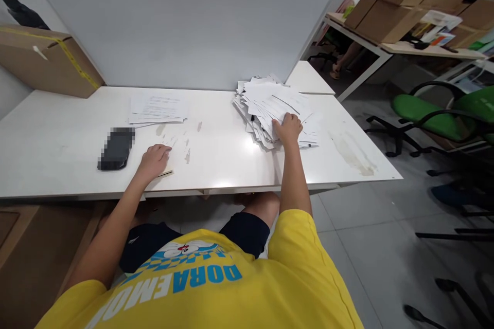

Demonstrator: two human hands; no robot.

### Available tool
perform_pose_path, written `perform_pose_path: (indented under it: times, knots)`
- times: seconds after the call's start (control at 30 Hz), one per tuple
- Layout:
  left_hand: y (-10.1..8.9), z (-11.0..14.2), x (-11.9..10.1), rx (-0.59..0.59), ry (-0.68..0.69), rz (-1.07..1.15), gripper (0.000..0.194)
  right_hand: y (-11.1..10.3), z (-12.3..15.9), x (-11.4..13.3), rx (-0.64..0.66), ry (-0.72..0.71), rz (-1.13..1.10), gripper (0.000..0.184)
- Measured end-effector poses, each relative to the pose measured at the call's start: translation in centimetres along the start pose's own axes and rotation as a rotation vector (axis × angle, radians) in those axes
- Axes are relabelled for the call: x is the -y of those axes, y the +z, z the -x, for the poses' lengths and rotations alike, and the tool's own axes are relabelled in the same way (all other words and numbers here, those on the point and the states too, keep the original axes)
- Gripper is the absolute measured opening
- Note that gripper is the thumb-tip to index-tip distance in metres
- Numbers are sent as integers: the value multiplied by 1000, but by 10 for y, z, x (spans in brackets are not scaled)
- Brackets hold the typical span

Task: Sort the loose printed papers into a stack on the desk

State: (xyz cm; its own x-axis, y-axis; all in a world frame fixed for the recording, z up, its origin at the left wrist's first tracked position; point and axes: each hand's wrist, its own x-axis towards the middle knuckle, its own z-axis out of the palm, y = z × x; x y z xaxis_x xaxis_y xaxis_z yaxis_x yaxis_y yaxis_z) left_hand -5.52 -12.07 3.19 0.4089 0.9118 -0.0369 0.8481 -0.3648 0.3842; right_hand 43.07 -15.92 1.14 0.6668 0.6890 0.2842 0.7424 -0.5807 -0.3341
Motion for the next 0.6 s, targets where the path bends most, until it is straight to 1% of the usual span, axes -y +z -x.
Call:
perform_pose_path:
  times: [0.07,0.13,0.27,0.33,0.43,0.53,0.6]
  knots:
    - [1,0,0,12,-3,-1,45,-2,-3,-2,23,0,23,60]
    - [2,-1,1,27,-4,-7,46,-3,-5,-4,9,-16,48,58]
    - [6,-3,5,28,5,5,46,-5,-6,-7,-47,-62,61,45]
    - [6,-4,7,47,-10,40,47,-5,-5,-7,-74,-84,37,40]
    - [5,-3,6,91,-23,92,48,-6,2,-5,-100,-85,-29,37]
    - [5,-3,6,91,-19,99,47,-11,12,-3,-141,-74,-74,36]
    - [6,-5,8,94,-31,113,45,-18,22,-2,-196,-84,-81,35]
